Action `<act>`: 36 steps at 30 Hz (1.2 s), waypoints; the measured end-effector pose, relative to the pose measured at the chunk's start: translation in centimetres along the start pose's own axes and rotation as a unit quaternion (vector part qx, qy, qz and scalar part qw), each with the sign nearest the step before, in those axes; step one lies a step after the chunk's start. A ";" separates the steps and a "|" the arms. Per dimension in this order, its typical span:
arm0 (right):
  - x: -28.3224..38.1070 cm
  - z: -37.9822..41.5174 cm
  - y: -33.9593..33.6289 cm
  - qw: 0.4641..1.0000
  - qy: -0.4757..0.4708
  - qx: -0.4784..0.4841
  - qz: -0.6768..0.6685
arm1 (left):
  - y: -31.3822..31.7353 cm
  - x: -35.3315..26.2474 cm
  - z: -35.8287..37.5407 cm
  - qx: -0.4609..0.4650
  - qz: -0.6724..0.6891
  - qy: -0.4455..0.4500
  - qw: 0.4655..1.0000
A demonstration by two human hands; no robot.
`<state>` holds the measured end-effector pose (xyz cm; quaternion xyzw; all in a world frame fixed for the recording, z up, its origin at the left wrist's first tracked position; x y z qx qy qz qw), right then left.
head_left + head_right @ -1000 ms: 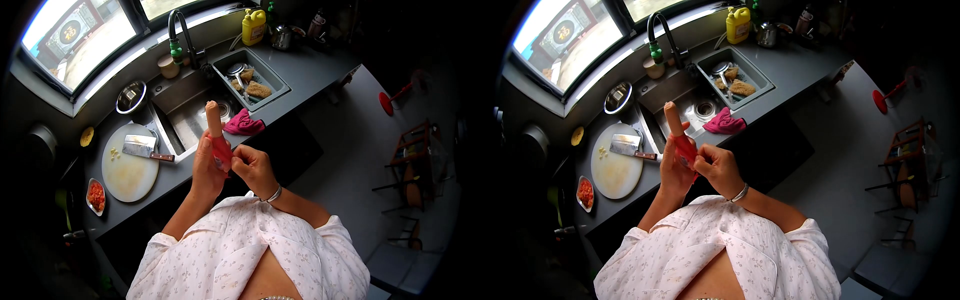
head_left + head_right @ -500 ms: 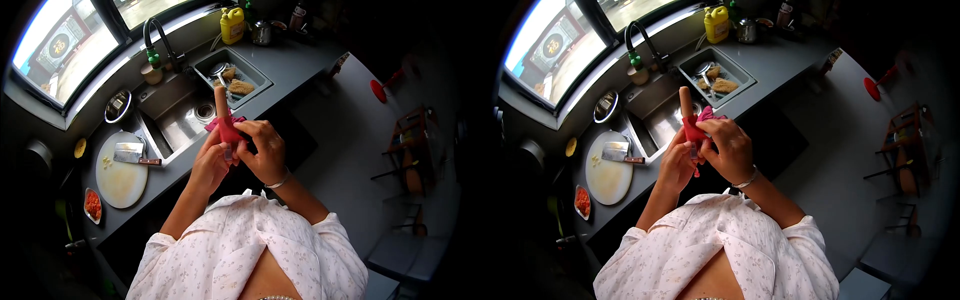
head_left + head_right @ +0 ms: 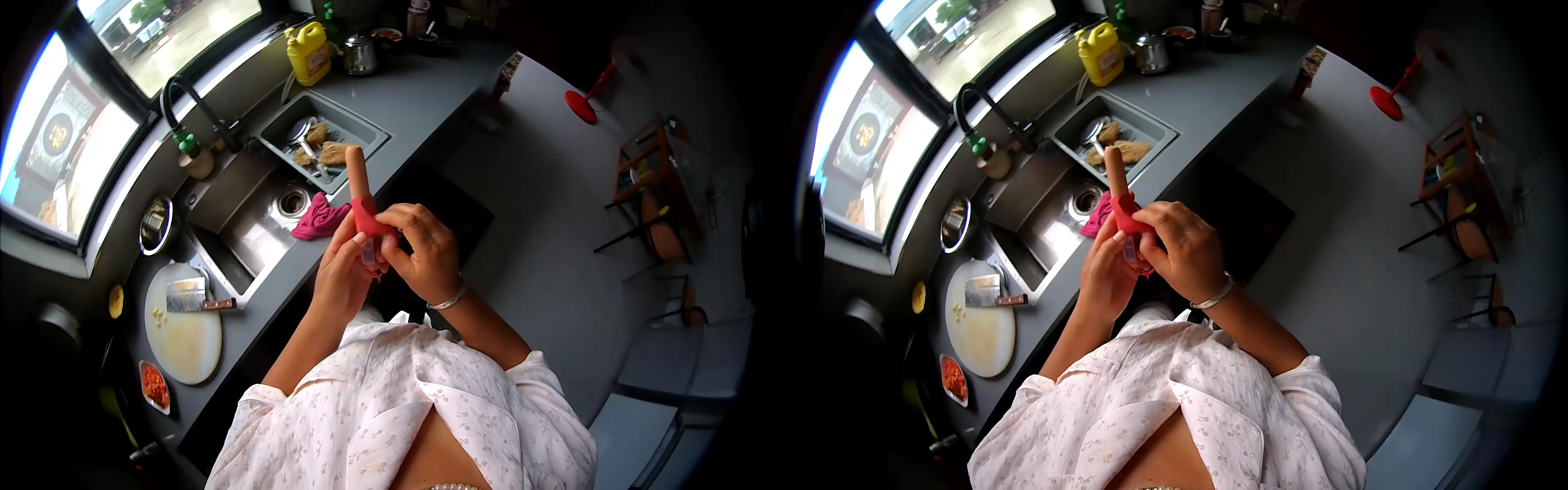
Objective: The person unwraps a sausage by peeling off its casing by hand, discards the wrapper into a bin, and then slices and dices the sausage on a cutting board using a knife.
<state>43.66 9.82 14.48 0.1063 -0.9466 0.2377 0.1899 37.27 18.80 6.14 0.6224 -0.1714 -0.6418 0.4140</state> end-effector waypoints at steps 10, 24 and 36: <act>-9.2 -3.0 -2.0 0.993 0.066 0.000 0.096 | 3.4 5.3 -9.8 0.071 0.083 -0.125 0.986; -20.0 -9.4 0.6 0.975 0.007 0.170 0.142 | 3.7 3.2 -25.3 0.049 0.149 -0.145 0.977; -25.0 -7.5 -4.0 0.952 -0.004 0.205 0.226 | 6.8 8.0 -31.9 -0.051 0.055 -0.228 0.971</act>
Point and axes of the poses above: each hand's wrist, its own z-axis away from the middle knuckle, its own y-axis out of the palm, x = y × z, the point moved 9 cm from there along -z, towards the middle knuckle, and after that the axes turned 7 degrees about -y, right-handed, at the moved point
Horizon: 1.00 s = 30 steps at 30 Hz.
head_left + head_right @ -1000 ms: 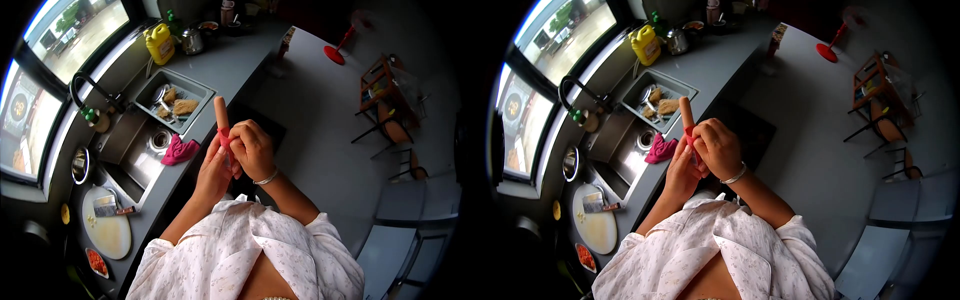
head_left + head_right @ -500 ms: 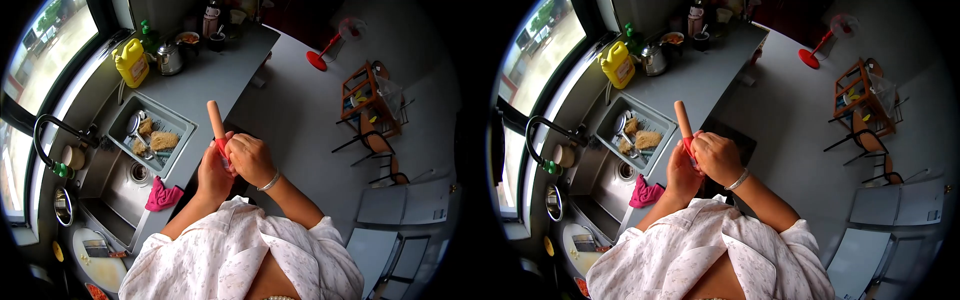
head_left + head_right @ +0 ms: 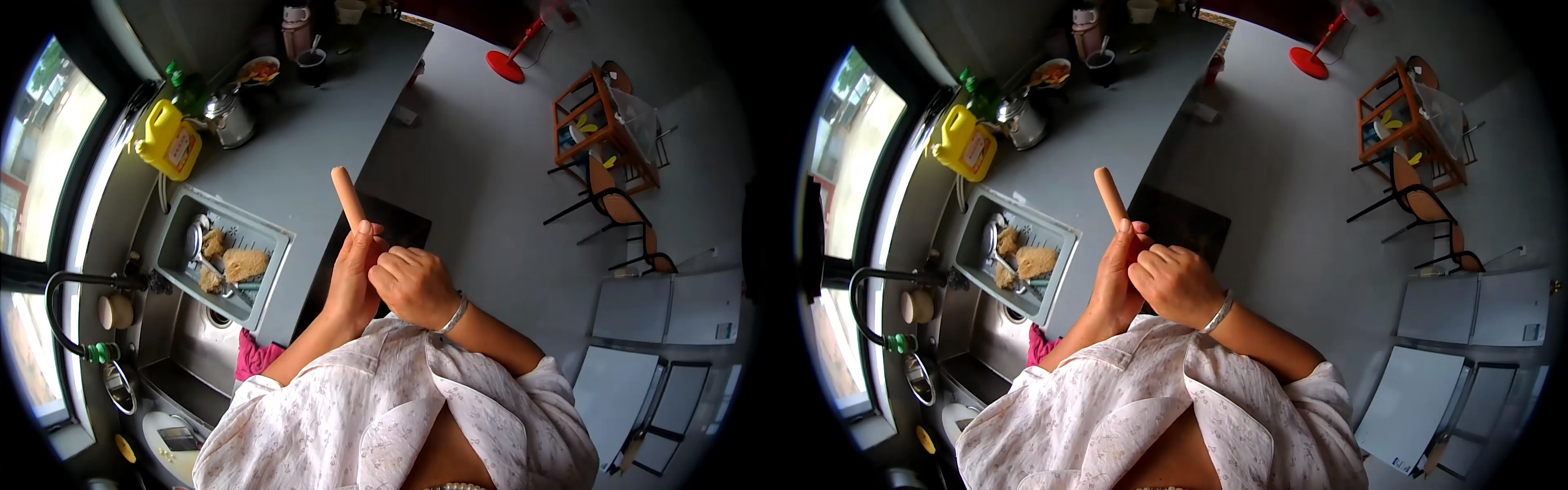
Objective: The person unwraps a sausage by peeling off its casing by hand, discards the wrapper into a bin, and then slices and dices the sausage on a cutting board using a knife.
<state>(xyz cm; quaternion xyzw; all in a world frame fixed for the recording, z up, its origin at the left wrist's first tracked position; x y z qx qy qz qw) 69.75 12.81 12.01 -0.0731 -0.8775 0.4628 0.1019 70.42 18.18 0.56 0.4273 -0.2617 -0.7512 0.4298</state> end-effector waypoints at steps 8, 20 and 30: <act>-13.2 6.7 -5.2 0.979 0.112 -0.090 -0.145 | 9.7 2.1 -8.6 0.063 -0.221 0.060 0.971; -34.3 15.6 -8.6 0.635 0.374 -0.253 -0.627 | 23.0 11.2 -19.6 0.114 -0.504 0.134 0.846; -47.1 15.5 -12.1 0.588 0.351 -0.462 -0.564 | 29.0 7.4 -25.8 0.001 -0.580 0.398 0.711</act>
Point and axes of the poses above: each hand's wrist, its own z-axis away from the middle knuckle, its own y-axis out of the palm, x = y × z, the point moved 9 cm from there along -z, towards the middle knuckle, and after that the axes turned 7 degrees about -y, right-handed, at the moved point
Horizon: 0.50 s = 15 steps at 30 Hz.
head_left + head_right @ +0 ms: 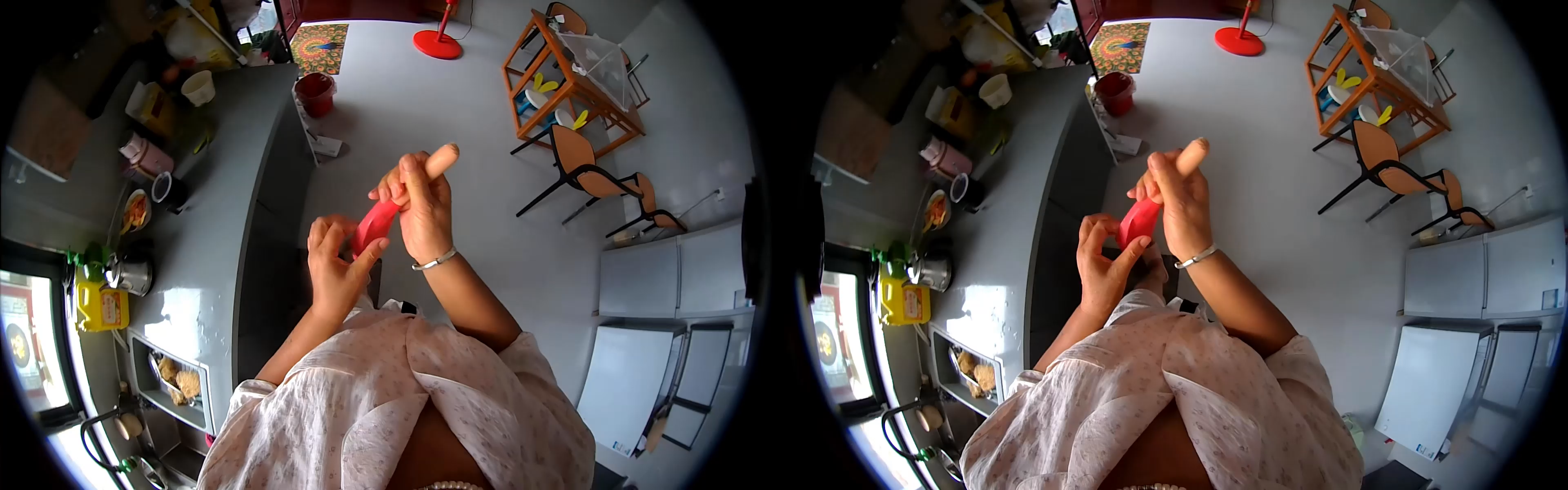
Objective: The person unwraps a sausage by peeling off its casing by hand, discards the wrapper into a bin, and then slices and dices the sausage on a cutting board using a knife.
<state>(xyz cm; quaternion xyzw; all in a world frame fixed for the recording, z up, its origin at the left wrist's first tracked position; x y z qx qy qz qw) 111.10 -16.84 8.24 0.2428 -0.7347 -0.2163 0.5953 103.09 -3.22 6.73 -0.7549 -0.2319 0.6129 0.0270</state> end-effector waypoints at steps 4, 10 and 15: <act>-1.9 -5.2 0.3 1.000 0.009 -0.005 0.016 | 2.9 2.2 -5.9 0.039 0.038 -0.008 0.998; -3.0 -16.1 1.2 0.998 0.014 -0.011 0.068 | 6.1 3.5 -16.0 0.117 0.062 -0.020 0.991; -2.2 -22.4 1.3 0.994 -0.035 -0.039 0.091 | 9.4 4.8 -22.3 0.150 0.079 0.015 0.985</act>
Point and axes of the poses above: each hand's wrist, its own z-axis away from the middle knuckle, its own y-axis out of the palm, x = y × z, the point moved 9 cm from there along -z, towards the middle knuckle, and after that the axes turned 7 degrees about -y, right-handed, at the moved point
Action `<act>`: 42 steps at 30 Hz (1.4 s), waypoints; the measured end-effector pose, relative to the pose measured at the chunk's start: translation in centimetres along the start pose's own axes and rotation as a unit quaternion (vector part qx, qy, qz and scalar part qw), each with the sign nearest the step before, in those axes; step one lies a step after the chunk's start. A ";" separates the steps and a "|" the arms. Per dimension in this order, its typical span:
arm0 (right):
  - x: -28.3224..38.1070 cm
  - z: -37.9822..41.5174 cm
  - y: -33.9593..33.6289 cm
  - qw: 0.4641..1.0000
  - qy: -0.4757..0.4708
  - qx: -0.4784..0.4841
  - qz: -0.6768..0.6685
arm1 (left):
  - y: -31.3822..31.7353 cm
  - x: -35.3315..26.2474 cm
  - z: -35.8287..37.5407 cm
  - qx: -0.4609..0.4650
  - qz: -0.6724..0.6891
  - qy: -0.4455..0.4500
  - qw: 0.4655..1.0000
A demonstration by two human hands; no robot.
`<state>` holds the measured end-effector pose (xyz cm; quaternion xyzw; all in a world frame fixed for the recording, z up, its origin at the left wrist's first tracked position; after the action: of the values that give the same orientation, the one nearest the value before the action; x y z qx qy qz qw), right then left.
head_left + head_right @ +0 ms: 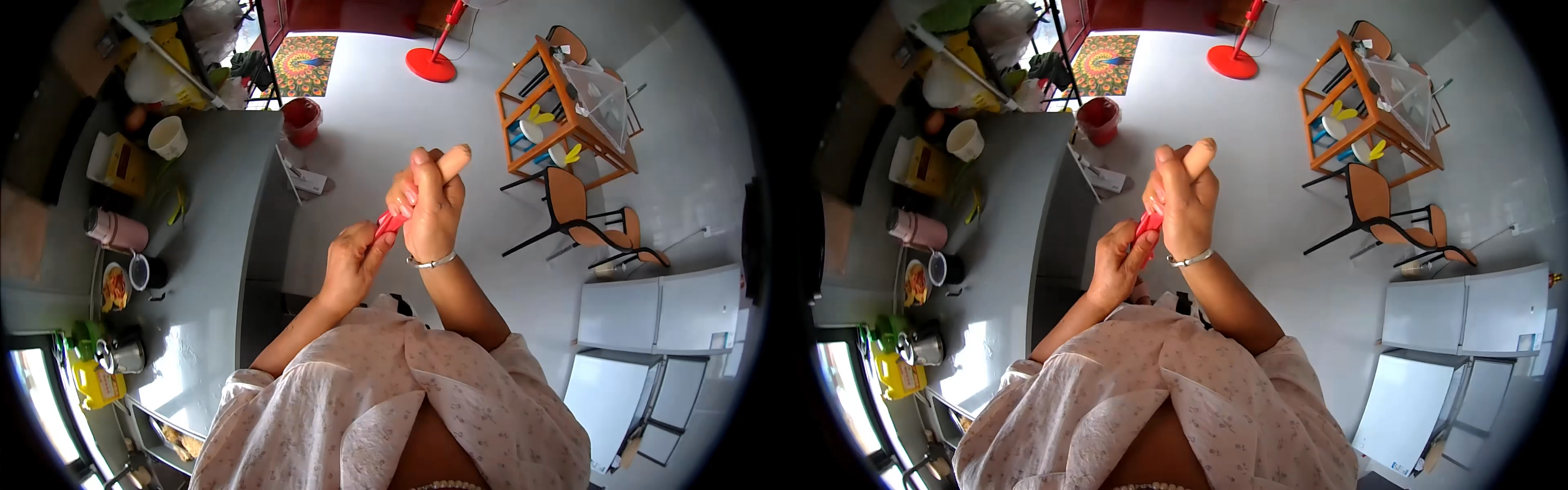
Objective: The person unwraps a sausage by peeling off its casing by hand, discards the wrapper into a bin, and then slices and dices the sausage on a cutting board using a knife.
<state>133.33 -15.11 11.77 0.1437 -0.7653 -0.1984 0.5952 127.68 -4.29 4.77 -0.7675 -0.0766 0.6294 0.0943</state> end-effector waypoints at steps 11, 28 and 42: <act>-1.0 -11.5 -2.4 0.998 -0.026 -0.043 -0.031 | 1.5 2.6 -10.1 -0.006 0.006 -0.014 1.000; -0.5 -35.9 -9.0 0.996 -0.049 0.034 -0.062 | 9.5 6.5 -30.0 -0.078 -0.053 -0.056 0.994; -0.8 -45.5 -12.9 0.995 -0.059 0.000 -0.086 | 12.0 8.6 -39.0 -0.062 -0.074 -0.039 0.995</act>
<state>177.36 -32.10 14.67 0.1969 -0.7838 -0.2570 0.5299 167.62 -15.75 1.08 -0.7390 -0.1757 0.6442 0.0900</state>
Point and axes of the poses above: each hand's wrist, its own z-axis away from the middle knuckle, its own y-axis out of the palm, x = y × z, the point moved 9 cm from there along -z, towards the middle knuckle, and after that the axes turned 7 degrees about -y, right-handed, at the moved point
